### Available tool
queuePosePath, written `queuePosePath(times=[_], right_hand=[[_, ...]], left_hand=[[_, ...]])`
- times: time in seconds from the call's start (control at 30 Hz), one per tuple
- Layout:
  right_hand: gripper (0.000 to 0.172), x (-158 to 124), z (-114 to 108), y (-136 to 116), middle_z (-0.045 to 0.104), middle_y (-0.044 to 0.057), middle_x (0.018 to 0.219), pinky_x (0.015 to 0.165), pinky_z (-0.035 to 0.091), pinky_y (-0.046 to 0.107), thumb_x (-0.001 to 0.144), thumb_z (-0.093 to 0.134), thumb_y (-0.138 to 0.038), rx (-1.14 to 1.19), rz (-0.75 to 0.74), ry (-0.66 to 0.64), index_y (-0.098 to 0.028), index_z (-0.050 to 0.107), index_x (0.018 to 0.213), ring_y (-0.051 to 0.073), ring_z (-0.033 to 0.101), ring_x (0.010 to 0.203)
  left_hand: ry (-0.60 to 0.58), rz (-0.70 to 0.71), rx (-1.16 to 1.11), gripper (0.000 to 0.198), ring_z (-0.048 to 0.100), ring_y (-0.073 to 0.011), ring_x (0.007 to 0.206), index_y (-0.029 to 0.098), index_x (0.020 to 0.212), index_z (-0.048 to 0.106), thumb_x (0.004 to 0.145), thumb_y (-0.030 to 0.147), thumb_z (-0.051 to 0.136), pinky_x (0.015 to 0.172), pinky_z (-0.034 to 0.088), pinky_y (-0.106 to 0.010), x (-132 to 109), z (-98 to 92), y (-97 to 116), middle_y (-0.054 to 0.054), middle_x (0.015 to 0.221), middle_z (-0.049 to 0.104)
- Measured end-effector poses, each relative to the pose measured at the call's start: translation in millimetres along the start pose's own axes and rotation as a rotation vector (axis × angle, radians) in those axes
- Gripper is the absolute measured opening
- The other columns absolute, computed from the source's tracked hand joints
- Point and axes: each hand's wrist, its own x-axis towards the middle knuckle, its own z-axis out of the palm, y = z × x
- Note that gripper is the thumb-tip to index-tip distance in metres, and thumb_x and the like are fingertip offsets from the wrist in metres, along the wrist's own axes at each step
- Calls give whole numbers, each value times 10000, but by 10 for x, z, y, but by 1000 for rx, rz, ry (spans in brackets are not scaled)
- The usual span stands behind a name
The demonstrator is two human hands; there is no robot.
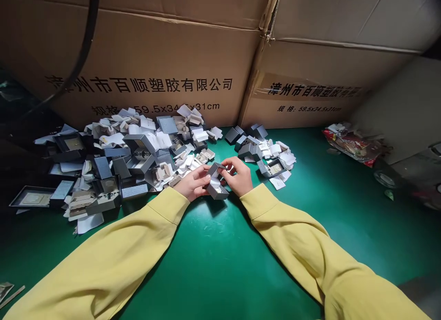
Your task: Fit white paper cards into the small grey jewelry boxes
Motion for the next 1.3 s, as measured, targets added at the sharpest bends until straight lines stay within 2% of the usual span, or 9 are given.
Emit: queuePosePath(times=[0.2,0.33,0.43,0.63,0.77,0.9,1.03,1.13,1.3], right_hand=[[123,10,-54,4,634,37,820,661,465,298,795,536,-294,11,-272,-75,-207,605,847,156,537,755],[201,176,-67,67,656,52,915,740,471,338,844,469,-286,6,-405,-35,-201,616,950,170,544,815],[197,337,68,141,640,60,990,786,463,348,835,472,-235,-185,-295,-14,-194,632,943,195,516,916],[128,469,348,214,580,56,1156,804,443,382,790,529,-189,-445,-158,-212,-204,652,822,242,441,1014],[175,385,257,169,640,52,947,804,433,317,844,451,-233,-256,-111,-51,-189,614,798,189,497,909],[226,153,31,119,596,7,708,586,413,232,843,425,-334,-71,132,87,-184,582,782,122,513,634],[284,-62,-157,139,540,-23,617,480,355,213,817,445,-429,82,279,28,-181,583,801,90,447,498],[315,-114,-193,165,512,-27,586,454,345,213,800,461,-471,206,314,-12,-184,588,822,89,427,477],[351,-90,-145,161,470,-29,571,413,325,215,784,483,-515,442,352,-142,-185,599,811,78,390,440]], left_hand=[[35,54,-67,422,645,-258,835,164,980,524,629,247,742,755,521,-423,20,23,-44,-71,923,629],[125,25,-130,412,654,-251,807,153,1032,508,707,343,678,784,514,-468,26,15,-21,-82,950,633],[143,68,-140,401,656,-257,829,150,1048,517,742,380,637,808,503,-488,34,-12,-8,-91,967,641],[67,134,-82,439,660,-276,825,148,1035,559,678,357,705,827,486,-501,55,-51,-22,-109,1000,648],[-13,102,-84,401,653,-271,850,130,1016,585,703,361,684,835,474,-496,40,-96,-7,-111,944,662],[-46,77,-83,371,640,-242,856,135,980,619,724,402,649,798,498,-433,16,-145,32,-93,885,669],[82,189,50,343,626,-159,728,121,913,670,697,389,667,698,512,-291,13,-123,52,-108,1004,647],[80,219,72,353,617,-186,816,113,872,690,659,394,691,753,497,-299,14,-69,41,-124,1130,603],[43,70,44,413,644,-240,771,95,851,696,613,432,709,682,508,-324,36,-90,-11,-136,887,682]])
